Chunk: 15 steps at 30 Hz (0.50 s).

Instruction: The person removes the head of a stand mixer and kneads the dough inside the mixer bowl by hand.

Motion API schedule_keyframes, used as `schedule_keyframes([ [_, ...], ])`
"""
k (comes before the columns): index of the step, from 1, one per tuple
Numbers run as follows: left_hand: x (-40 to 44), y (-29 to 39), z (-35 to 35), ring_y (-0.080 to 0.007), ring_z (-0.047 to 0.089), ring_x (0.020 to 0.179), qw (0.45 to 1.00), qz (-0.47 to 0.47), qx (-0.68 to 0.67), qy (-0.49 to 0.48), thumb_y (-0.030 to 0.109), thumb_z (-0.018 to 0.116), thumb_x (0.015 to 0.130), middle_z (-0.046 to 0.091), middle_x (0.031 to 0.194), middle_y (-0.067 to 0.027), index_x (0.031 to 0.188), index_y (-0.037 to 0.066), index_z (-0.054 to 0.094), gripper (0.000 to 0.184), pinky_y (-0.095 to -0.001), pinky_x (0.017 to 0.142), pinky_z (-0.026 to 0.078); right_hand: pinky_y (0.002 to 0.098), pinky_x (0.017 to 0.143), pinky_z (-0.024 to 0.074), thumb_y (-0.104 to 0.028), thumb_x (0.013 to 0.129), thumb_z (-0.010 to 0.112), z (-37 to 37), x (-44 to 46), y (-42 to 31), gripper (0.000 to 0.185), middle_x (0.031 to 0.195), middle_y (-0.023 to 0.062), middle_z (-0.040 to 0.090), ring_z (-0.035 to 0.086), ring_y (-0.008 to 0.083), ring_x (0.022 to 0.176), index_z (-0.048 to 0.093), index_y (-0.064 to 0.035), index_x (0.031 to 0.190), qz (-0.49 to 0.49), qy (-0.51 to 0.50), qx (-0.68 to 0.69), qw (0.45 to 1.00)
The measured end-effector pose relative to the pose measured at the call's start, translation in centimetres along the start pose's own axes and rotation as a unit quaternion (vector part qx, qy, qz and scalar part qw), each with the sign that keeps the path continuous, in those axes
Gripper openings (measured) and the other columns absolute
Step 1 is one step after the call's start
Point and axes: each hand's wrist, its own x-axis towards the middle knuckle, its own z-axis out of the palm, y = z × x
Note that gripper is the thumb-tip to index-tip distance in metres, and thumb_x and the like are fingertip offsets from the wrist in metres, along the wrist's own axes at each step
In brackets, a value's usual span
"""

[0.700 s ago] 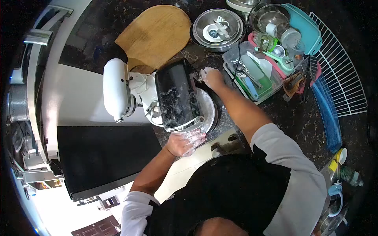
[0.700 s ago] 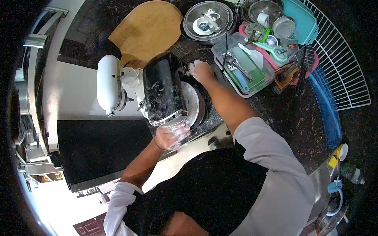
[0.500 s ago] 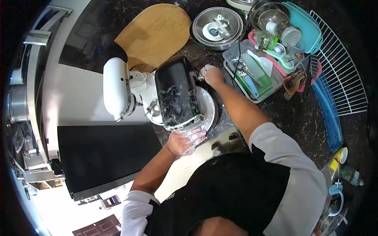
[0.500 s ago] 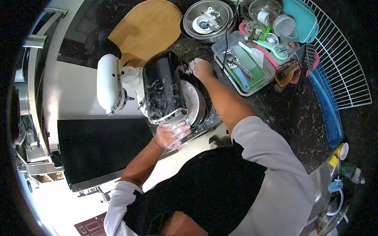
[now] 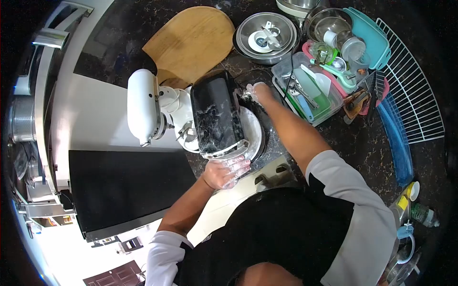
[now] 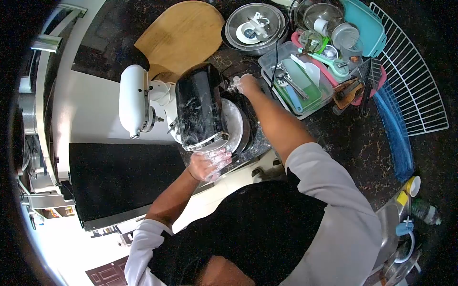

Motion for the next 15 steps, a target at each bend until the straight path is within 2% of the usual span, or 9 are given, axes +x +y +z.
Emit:
schedule_keyframes([
  [4,0.2,0.1,0.0,-0.0222,0.067,0.126,1.000,0.001,-0.004,0.005,0.018,0.055,0.088,0.069,0.139,-0.0041,0.127,0.007,0.074,0.044,-0.0309,0.103,0.054,0.0529,0.073,0.0518,-0.044,0.094,0.062,-0.6,-0.6,0.1,0.048,0.082,0.0248,0.071,0.064,0.0481,0.078,0.072,0.0026,0.087,-0.056,0.021,-0.036,0.998],
  [8,0.0,0.2,-0.1,-0.0217,0.067,0.126,1.000,-0.010,0.005,-0.002,0.018,0.055,0.089,0.068,0.139,-0.0038,0.127,0.008,0.073,0.044,-0.0305,0.103,0.054,0.0473,0.064,0.0491,-0.040,0.096,0.062,-0.7,-1.5,0.3,0.043,0.071,0.0148,0.067,0.060,0.0324,0.061,0.070,0.0013,0.088,-0.075,-0.008,0.140,0.987],
  [13,0.0,0.0,0.0,-0.0212,0.067,0.126,1.000,0.002,0.011,-0.003,0.018,0.055,0.090,0.069,0.139,-0.0040,0.126,0.008,0.074,0.042,-0.0301,0.102,0.055,0.0436,0.065,0.0485,-0.038,0.096,0.064,-2.0,-2.7,-1.2,0.040,0.071,0.0115,0.065,0.056,0.0291,0.063,0.068,0.0010,0.089,0.007,-0.056,0.175,0.983],
  [15,0.0,-0.1,0.0,-0.0212,0.067,0.126,1.000,0.001,0.007,-0.002,0.018,0.055,0.090,0.069,0.139,-0.0040,0.126,0.008,0.074,0.042,-0.0301,0.102,0.055,0.0432,0.065,0.0488,-0.038,0.097,0.064,-0.7,-1.5,-0.1,0.040,0.072,0.0116,0.065,0.057,0.0288,0.064,0.068,0.0009,0.089,-0.023,-0.031,0.157,0.987],
])
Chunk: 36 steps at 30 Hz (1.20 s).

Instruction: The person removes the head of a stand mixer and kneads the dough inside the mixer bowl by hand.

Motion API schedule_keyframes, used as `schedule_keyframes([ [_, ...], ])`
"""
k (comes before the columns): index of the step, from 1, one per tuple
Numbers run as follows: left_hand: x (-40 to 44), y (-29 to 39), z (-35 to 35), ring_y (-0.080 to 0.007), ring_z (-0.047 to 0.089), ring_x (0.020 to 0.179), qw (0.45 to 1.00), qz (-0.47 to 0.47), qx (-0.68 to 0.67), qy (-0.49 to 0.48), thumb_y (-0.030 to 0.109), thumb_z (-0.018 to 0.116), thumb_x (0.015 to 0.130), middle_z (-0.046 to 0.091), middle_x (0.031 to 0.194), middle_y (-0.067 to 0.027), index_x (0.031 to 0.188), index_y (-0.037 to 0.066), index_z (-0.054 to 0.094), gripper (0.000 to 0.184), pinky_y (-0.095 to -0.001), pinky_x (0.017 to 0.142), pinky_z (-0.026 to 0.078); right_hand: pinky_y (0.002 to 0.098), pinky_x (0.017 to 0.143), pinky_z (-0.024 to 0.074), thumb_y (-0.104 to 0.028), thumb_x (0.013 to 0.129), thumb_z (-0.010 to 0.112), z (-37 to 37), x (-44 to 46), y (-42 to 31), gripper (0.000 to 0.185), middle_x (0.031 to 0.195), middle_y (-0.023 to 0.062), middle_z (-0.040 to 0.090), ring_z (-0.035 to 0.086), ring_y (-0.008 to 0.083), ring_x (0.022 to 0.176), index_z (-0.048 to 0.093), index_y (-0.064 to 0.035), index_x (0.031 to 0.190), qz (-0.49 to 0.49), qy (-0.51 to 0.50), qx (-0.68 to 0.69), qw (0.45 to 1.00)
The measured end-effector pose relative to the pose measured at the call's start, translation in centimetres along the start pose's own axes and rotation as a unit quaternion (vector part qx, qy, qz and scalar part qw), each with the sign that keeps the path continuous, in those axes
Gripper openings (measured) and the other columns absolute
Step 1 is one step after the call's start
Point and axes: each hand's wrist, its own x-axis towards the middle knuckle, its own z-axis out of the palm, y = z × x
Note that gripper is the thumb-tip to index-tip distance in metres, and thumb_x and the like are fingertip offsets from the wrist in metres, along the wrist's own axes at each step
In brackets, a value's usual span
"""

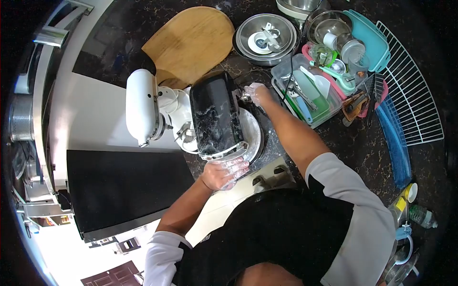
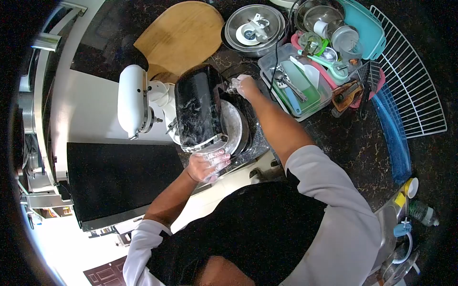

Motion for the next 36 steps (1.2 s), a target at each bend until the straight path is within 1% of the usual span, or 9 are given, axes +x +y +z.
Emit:
schedule_keyframes([
  [3,0.0,0.1,0.2,-0.0213,0.067,0.125,1.000,-0.003,-0.010,0.005,0.019,0.053,0.092,0.069,0.139,-0.0040,0.126,0.008,0.074,0.041,-0.0301,0.101,0.055,0.0419,0.067,0.0496,-0.037,0.097,0.063,1.3,2.1,2.9,0.038,0.076,0.0120,0.066,0.059,0.0281,0.068,0.069,0.0006,0.089,-0.100,0.058,-0.060,0.991],
  [8,0.0,0.0,0.2,-0.0214,0.068,0.125,1.000,-0.002,-0.005,0.008,0.020,0.052,0.093,0.069,0.139,-0.0040,0.125,0.008,0.074,0.041,-0.0302,0.101,0.055,0.0424,0.071,0.0509,-0.036,0.097,0.062,0.5,0.6,0.8,0.038,0.081,0.0146,0.069,0.061,0.0310,0.072,0.069,0.0010,0.091,-0.073,0.038,-0.068,0.994],
  [13,-0.2,-0.2,0.5,-0.0219,0.068,0.125,0.999,0.005,-0.023,0.021,0.020,0.052,0.092,0.069,0.138,-0.0043,0.125,0.007,0.074,0.041,-0.0302,0.102,0.055,0.0443,0.072,0.0509,-0.036,0.097,0.061,0.8,0.7,1.3,0.039,0.084,0.0172,0.071,0.061,0.0352,0.073,0.069,0.0014,0.091,-0.095,0.059,-0.084,0.990],
  [19,-0.1,0.0,0.3,-0.0224,0.067,0.125,1.000,-0.005,-0.022,0.011,0.020,0.053,0.092,0.069,0.137,-0.0047,0.124,0.007,0.075,0.041,-0.0308,0.103,0.054,0.0458,0.073,0.0503,-0.038,0.097,0.061,0.9,0.4,0.7,0.041,0.087,0.0183,0.072,0.062,0.0378,0.076,0.069,0.0016,0.092,-0.088,0.070,-0.093,0.989],
  [23,-0.6,0.0,0.8,-0.0229,0.067,0.126,1.000,-0.009,-0.018,0.017,0.021,0.053,0.093,0.069,0.137,-0.0049,0.124,0.006,0.075,0.041,-0.0317,0.105,0.053,0.0473,0.074,0.0502,-0.039,0.097,0.060,0.7,0.2,0.6,0.042,0.088,0.0185,0.072,0.063,0.0385,0.077,0.069,0.0015,0.092,-0.069,0.056,-0.088,0.992],
  [29,-0.2,0.0,0.5,-0.0228,0.067,0.126,0.999,-0.006,-0.030,0.019,0.022,0.053,0.093,0.069,0.138,-0.0049,0.124,0.006,0.075,0.041,-0.0319,0.105,0.053,0.0473,0.073,0.0499,-0.040,0.097,0.059,0.6,-0.1,0.4,0.043,0.086,0.0187,0.071,0.062,0.0388,0.076,0.068,0.0013,0.090,-0.084,0.059,-0.070,0.992],
  [33,-0.3,0.0,0.7,-0.0226,0.067,0.126,1.000,-0.003,-0.020,0.022,0.024,0.052,0.094,0.069,0.138,-0.0050,0.124,0.006,0.075,0.042,-0.0313,0.104,0.054,0.0470,0.072,0.0496,-0.040,0.096,0.060,0.8,0.4,0.8,0.042,0.083,0.0192,0.070,0.060,0.0390,0.073,0.068,0.0008,0.088,-0.067,0.065,-0.086,0.992],
  [36,-0.2,0.0,0.6,-0.0225,0.067,0.126,1.000,-0.003,-0.020,0.023,0.024,0.051,0.095,0.069,0.138,-0.0050,0.124,0.006,0.075,0.042,-0.0311,0.103,0.054,0.0474,0.071,0.0495,-0.040,0.096,0.060,1.2,0.7,1.2,0.042,0.082,0.0195,0.069,0.060,0.0396,0.073,0.067,0.0007,0.087,-0.074,0.077,-0.091,0.990],
])
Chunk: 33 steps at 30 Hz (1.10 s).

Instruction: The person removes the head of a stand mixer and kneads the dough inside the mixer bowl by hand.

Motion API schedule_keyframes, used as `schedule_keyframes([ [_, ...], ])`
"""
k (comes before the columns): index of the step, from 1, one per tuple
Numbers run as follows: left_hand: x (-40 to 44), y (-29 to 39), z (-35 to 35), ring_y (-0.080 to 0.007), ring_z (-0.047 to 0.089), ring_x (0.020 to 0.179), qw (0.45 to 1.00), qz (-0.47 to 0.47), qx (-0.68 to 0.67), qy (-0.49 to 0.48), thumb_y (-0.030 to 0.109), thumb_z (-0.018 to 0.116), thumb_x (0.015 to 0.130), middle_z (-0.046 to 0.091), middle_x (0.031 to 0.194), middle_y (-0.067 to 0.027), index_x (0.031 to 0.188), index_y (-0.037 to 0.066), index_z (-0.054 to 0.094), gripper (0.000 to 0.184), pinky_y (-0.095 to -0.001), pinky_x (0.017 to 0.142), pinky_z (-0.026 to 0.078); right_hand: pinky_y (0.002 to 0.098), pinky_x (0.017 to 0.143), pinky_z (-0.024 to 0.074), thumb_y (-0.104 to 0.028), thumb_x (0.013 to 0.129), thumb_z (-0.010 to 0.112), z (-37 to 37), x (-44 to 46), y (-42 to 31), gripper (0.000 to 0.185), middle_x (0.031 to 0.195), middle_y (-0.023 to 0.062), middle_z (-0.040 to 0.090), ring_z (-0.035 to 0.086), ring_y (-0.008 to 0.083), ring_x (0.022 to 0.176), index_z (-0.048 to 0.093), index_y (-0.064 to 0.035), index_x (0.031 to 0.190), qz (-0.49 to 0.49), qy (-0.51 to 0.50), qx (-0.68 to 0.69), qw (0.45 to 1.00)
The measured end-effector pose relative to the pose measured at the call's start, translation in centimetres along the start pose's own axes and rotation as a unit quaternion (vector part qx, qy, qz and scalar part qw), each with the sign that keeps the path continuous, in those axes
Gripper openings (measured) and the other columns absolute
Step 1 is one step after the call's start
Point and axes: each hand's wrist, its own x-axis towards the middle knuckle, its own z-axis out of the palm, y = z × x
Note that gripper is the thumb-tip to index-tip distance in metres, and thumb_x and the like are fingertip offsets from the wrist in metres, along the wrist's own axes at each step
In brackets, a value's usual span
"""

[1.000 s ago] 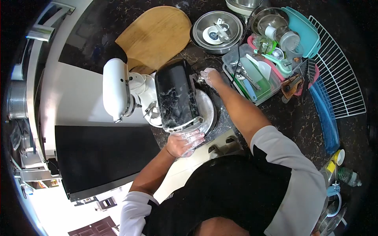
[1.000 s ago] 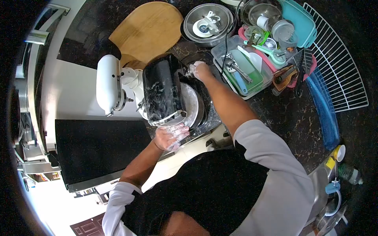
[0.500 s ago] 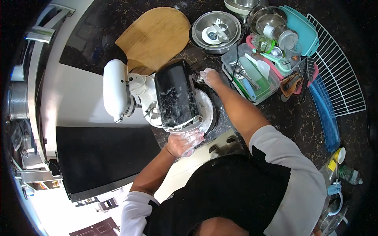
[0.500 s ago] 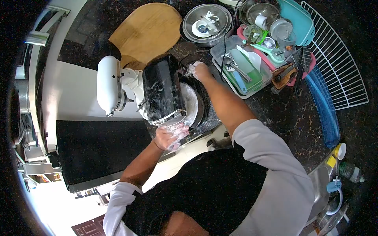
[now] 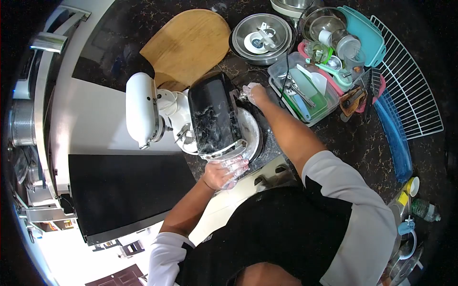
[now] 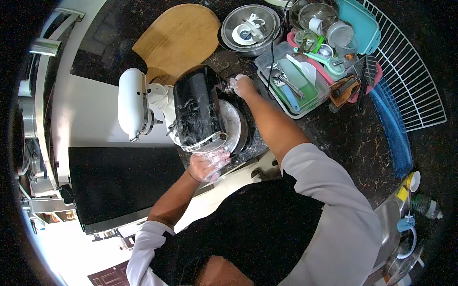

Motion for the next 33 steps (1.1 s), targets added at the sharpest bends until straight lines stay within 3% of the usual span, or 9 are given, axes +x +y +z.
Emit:
schedule_keyframes([
  [13,0.18,0.00,-0.06,-0.0229,0.068,0.124,1.000,0.004,0.002,0.006,0.021,0.051,0.094,0.071,0.136,-0.0048,0.123,0.005,0.075,0.041,-0.0309,0.102,0.055,0.0498,0.071,0.0488,-0.041,0.095,0.058,0.48,-0.16,-0.08,0.044,0.079,0.0208,0.068,0.060,0.0432,0.073,0.065,0.0006,0.081,0.020,0.031,-0.026,0.999],
  [33,0.04,0.03,-0.25,-0.0230,0.068,0.124,1.000,0.000,-0.005,0.003,0.021,0.052,0.092,0.070,0.137,-0.0053,0.123,0.005,0.074,0.042,-0.0313,0.102,0.055,0.0539,0.075,0.0503,-0.042,0.097,0.056,0.30,-0.14,-0.06,0.046,0.088,0.0252,0.070,0.062,0.0495,0.081,0.068,0.0014,0.087,0.019,0.034,-0.074,0.997],
])
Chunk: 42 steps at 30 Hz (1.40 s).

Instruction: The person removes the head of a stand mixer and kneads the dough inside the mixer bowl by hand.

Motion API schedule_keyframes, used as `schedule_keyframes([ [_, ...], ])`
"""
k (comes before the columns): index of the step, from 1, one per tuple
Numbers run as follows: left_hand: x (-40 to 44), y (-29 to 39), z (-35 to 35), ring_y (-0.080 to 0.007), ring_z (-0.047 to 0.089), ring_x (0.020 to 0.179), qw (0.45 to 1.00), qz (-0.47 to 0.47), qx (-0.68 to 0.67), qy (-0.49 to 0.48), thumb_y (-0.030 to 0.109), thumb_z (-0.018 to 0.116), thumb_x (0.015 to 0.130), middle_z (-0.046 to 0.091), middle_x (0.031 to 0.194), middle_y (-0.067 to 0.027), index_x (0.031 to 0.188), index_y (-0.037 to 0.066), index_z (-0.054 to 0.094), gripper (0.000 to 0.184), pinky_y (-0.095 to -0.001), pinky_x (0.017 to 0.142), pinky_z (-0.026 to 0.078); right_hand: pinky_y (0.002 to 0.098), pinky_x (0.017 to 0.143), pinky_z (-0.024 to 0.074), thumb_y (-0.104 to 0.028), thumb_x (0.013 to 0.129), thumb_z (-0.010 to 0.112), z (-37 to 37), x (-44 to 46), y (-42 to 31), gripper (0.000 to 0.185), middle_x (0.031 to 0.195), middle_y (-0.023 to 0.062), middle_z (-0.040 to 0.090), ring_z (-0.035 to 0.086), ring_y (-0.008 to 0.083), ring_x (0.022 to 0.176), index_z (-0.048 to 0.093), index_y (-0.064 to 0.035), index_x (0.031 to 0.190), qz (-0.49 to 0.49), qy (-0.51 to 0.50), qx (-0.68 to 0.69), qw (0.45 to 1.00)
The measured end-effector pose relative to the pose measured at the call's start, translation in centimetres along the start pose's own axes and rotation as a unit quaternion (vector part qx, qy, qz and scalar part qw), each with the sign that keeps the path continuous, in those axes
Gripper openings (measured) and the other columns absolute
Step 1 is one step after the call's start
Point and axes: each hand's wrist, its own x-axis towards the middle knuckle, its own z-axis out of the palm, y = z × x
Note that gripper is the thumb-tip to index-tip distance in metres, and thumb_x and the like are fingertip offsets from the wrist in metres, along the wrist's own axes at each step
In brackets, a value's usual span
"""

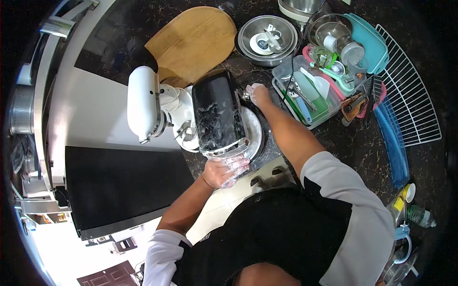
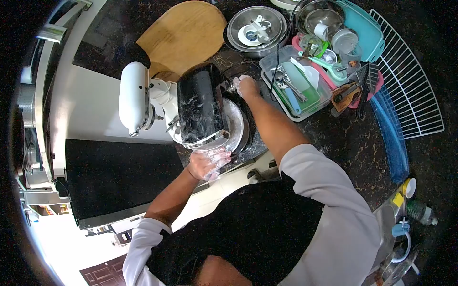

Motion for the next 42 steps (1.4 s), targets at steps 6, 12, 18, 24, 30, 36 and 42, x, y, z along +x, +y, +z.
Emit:
schedule_keyframes([
  [6,-0.1,0.0,0.2,-0.0228,0.068,0.124,1.000,0.000,0.010,0.006,0.022,0.052,0.092,0.070,0.137,-0.0050,0.124,0.005,0.074,0.042,-0.0313,0.101,0.055,0.0572,0.074,0.0492,-0.045,0.097,0.057,0.4,0.1,0.4,0.045,0.090,0.0225,0.071,0.062,0.0499,0.082,0.068,-0.0026,0.085,-0.035,0.016,-0.007,0.999],
  [12,0.0,-0.1,0.4,-0.0224,0.068,0.124,1.000,-0.001,0.000,0.014,0.022,0.052,0.092,0.070,0.137,-0.0047,0.123,0.005,0.074,0.042,-0.0313,0.101,0.055,0.0569,0.074,0.0490,-0.043,0.098,0.055,0.0,0.0,0.1,0.045,0.090,0.0218,0.070,0.061,0.0497,0.082,0.068,-0.0026,0.085,-0.023,0.009,-0.008,1.000],
  [18,0.1,0.0,0.2,-0.0223,0.068,0.124,1.000,-0.009,-0.005,0.013,0.021,0.053,0.090,0.070,0.136,-0.0042,0.122,0.006,0.075,0.042,-0.0312,0.101,0.055,0.0559,0.075,0.0494,-0.040,0.098,0.054,-0.1,-0.2,-0.3,0.043,0.090,0.0241,0.070,0.062,0.0500,0.082,0.067,-0.0007,0.088,-0.025,0.012,-0.004,1.000],
  [24,0.1,0.0,0.3,-0.0223,0.068,0.124,1.000,-0.003,-0.007,0.010,0.020,0.054,0.088,0.071,0.135,-0.0042,0.122,0.006,0.075,0.043,-0.0313,0.101,0.055,0.0559,0.076,0.0495,-0.039,0.099,0.054,-0.4,-0.6,-0.7,0.043,0.091,0.0249,0.070,0.062,0.0503,0.082,0.066,-0.0001,0.089,0.000,0.007,-0.003,1.000],
  [30,0.0,0.0,0.6,-0.0222,0.068,0.125,1.000,-0.002,-0.004,0.026,0.021,0.055,0.087,0.071,0.135,-0.0044,0.122,0.006,0.075,0.043,-0.0313,0.102,0.055,0.0561,0.076,0.0496,-0.039,0.099,0.053,-0.5,-0.9,-1.0,0.043,0.090,0.0254,0.070,0.062,0.0509,0.083,0.066,0.0000,0.089,-0.009,0.009,-0.007,1.000],
  [36,0.1,0.1,0.3,-0.0229,0.068,0.124,1.000,-0.008,0.007,0.013,0.021,0.054,0.089,0.071,0.135,-0.0054,0.122,0.005,0.075,0.042,-0.0318,0.103,0.054,0.0564,0.076,0.0502,-0.040,0.099,0.053,-0.2,-0.7,-0.7,0.044,0.091,0.0263,0.070,0.063,0.0514,0.084,0.067,0.0001,0.089,-0.015,0.024,0.012,1.000],
  [42,-0.1,0.0,0.4,-0.0233,0.068,0.124,1.000,-0.006,-0.003,0.010,0.023,0.052,0.093,0.071,0.135,-0.0061,0.121,0.005,0.075,0.041,-0.0324,0.104,0.054,0.0561,0.077,0.0505,-0.041,0.099,0.053,-0.5,-1.0,-1.1,0.045,0.091,0.0267,0.070,0.063,0.0514,0.084,0.067,0.0002,0.089,-0.003,0.016,0.001,1.000],
])
